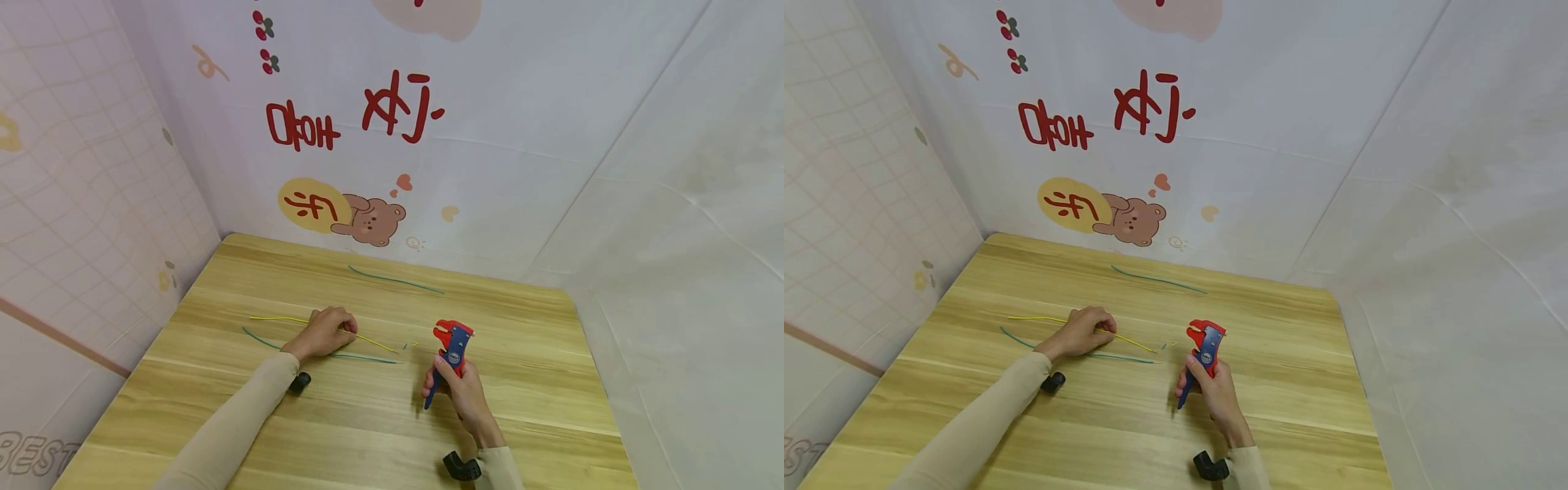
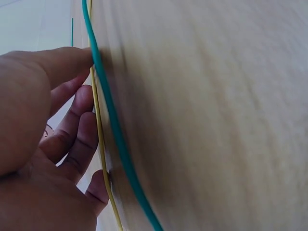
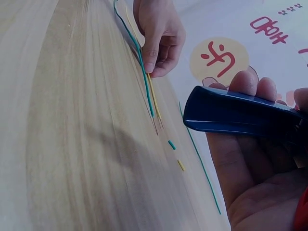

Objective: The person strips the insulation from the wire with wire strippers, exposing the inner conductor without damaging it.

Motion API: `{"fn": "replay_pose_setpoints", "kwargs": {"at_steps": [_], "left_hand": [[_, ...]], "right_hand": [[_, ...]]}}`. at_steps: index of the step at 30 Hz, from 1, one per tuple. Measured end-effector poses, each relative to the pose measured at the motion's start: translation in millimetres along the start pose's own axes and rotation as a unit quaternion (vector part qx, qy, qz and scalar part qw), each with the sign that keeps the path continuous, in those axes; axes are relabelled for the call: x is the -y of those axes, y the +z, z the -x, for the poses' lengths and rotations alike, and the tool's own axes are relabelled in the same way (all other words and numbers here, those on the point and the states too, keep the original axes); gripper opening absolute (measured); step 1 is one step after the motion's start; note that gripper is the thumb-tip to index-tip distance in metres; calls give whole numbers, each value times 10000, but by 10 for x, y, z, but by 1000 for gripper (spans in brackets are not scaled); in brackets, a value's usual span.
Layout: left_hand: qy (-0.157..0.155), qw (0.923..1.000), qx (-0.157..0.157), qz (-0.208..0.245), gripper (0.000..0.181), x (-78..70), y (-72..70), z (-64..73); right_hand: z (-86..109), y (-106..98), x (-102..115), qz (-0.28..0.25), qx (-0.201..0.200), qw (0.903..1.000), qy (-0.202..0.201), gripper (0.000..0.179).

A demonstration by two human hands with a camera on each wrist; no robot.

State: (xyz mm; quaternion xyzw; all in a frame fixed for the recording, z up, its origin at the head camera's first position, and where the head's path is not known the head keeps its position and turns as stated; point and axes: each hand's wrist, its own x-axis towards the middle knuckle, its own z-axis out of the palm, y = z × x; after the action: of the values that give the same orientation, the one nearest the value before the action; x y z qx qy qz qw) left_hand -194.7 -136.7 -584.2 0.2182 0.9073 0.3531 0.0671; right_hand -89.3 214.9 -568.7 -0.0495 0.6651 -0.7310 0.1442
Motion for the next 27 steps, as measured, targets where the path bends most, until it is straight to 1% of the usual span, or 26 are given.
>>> {"fn": "replay_pose_setpoints", "kwargs": {"at_steps": [5,11,15,20,24,27], "left_hand": [[-8,10000,30,-15,5,-4,-1,-13],[-65,10000,-21,34,4,-35,4,-25],[-27,10000,-75,-14,5,-50,13,-47],[24,9998,-167,-133,6,-83,24,-83],[40,9998,-188,-75,9,-121,23,-128],[34,9998,-171,58,13,-156,19,-166]], "right_hand": [[9,-8,-10,-54,-35,10000,24,49],[12,-24,-24,-51,-49,10000,4,42],[18,-37,-31,-59,-41,10000,-11,38],[37,-50,-30,-79,-127,9999,45,35],[63,-60,-36,-99,-201,9997,117,38],[86,-68,-45,-105,-244,9995,166,39]]}}
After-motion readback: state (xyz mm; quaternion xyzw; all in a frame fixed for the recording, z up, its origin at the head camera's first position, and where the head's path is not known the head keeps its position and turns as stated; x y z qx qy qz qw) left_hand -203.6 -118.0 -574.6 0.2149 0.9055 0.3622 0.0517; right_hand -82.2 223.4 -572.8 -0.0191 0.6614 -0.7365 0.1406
